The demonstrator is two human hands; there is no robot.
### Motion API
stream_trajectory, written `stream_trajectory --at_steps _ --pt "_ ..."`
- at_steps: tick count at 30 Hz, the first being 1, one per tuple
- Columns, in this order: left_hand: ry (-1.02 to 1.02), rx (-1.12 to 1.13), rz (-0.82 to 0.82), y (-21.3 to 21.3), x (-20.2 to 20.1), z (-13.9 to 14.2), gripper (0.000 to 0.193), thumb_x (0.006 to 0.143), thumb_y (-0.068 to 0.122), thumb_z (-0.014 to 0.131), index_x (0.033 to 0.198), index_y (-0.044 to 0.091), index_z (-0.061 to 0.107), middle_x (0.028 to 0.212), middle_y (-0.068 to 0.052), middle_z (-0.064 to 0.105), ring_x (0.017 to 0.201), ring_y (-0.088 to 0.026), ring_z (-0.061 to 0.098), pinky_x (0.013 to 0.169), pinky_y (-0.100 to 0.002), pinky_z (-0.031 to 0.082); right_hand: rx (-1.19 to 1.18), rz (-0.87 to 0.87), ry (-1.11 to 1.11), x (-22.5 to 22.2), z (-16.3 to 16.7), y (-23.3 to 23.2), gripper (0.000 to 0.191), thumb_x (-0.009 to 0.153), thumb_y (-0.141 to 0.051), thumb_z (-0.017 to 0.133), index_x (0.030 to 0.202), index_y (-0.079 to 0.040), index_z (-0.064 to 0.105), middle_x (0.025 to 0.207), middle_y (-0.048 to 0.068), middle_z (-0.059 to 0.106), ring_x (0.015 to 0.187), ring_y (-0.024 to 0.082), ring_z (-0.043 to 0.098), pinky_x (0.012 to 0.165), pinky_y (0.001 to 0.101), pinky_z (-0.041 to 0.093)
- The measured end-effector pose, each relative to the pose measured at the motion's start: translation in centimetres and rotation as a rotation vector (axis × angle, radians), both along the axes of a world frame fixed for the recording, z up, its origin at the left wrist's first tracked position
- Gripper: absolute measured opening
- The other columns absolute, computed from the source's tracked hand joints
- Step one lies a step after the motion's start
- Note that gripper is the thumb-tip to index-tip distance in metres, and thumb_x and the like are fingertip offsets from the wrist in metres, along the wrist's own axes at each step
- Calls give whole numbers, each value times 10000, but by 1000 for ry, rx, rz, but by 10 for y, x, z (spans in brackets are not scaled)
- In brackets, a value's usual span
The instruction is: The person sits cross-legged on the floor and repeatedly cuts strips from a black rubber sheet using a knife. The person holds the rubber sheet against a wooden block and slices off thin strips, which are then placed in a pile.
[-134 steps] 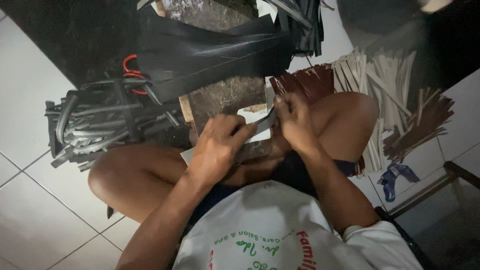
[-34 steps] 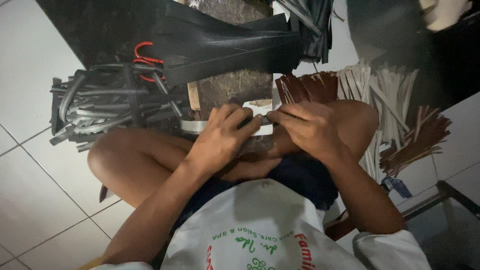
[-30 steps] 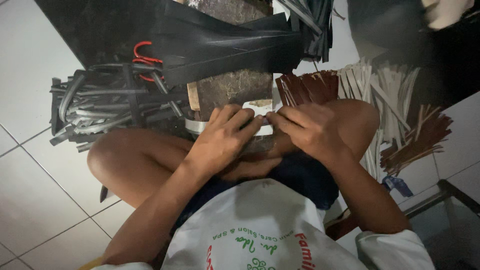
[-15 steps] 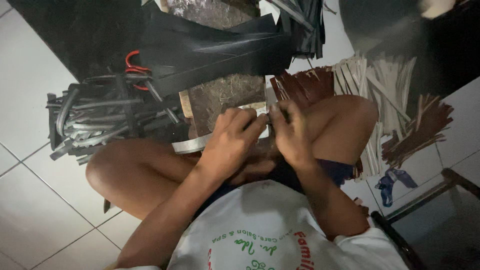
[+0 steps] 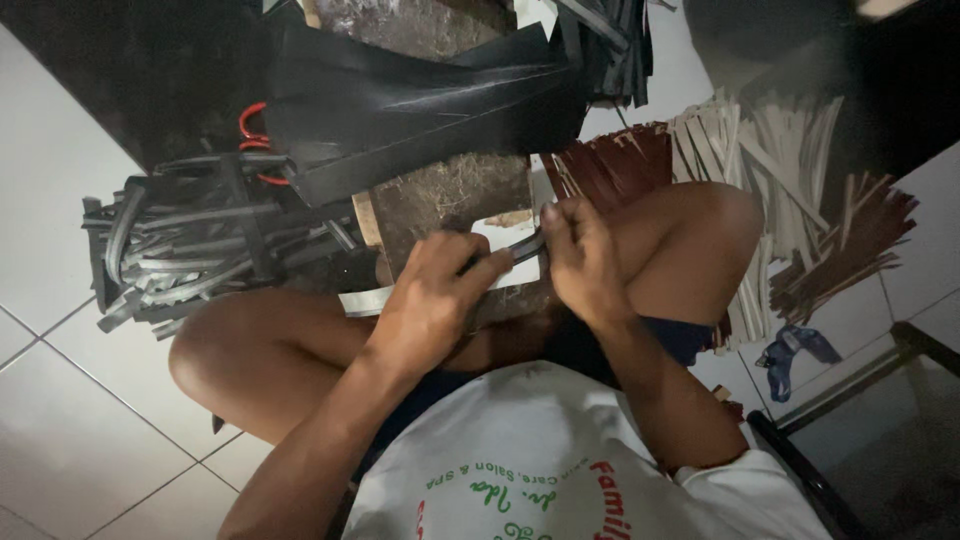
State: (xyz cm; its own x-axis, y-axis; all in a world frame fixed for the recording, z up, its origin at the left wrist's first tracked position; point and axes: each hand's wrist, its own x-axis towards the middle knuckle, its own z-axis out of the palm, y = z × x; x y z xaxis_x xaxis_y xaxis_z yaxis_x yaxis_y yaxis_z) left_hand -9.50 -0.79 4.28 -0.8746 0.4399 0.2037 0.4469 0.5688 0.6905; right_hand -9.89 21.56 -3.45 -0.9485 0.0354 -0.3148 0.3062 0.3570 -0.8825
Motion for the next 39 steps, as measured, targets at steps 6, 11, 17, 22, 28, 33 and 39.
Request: stream_trajectory --at_steps 6,11,17,22,28,33,39 --pt "44 2 -14 1 -3 -5 327 865 14 712 1190 37 723 1087 -106 638 985 -264 612 867 -399 517 97 32 -31 -9 -6 6 253 1103 -261 526 1096 -33 636 918 59 666 846 132 618 757 305 522" --pt "38 -13 -14 1 -4 -2 336 856 -1 708 1188 47 727 1080 -93 642 985 -255 620 865 -390 525 108 48 -43 -17 -6 13 284 1092 -287 504 1139 -39 632 961 79 676 883 153 639 776 316 534" --pt "31 9 -13 2 -7 0 315 865 19 725 1179 49 727 1060 -90 635 969 -251 614 863 -393 523 140 43 -106 -26 -12 19 293 1102 -273 506 1087 -15 644 885 97 648 783 165 607 719 339 518" --pt "55 -24 -19 3 -9 0 337 859 -12 712 1189 53 732 1074 -82 638 981 -242 617 872 -381 526 169 57 -56 -32 -27 27 286 1093 -268 528 1086 -7 643 880 105 654 773 172 622 691 356 525" --pt "16 -17 -29 3 -9 1 342 849 -5 717 1186 49 737 1059 -79 640 951 -243 610 854 -386 520 273 59 -88 -42 -42 34 314 1094 -300 535 1081 -13 662 915 123 698 817 210 646 738 367 522" --pt "28 -15 -25 4 -10 1 340 862 -5 715 1196 57 728 1084 -72 636 982 -233 614 877 -378 523 332 55 -132 -48 -57 40 302 1085 -302 535 1091 -29 665 959 133 690 877 226 656 779 385 517" --pt "-1 -24 -38 3 -11 1 367 833 -24 698 1188 59 742 1055 -66 641 972 -230 615 871 -380 523 349 59 -30 -56 -81 47 290 1068 -274 562 1051 2 649 960 179 699 882 281 679 780 417 529"
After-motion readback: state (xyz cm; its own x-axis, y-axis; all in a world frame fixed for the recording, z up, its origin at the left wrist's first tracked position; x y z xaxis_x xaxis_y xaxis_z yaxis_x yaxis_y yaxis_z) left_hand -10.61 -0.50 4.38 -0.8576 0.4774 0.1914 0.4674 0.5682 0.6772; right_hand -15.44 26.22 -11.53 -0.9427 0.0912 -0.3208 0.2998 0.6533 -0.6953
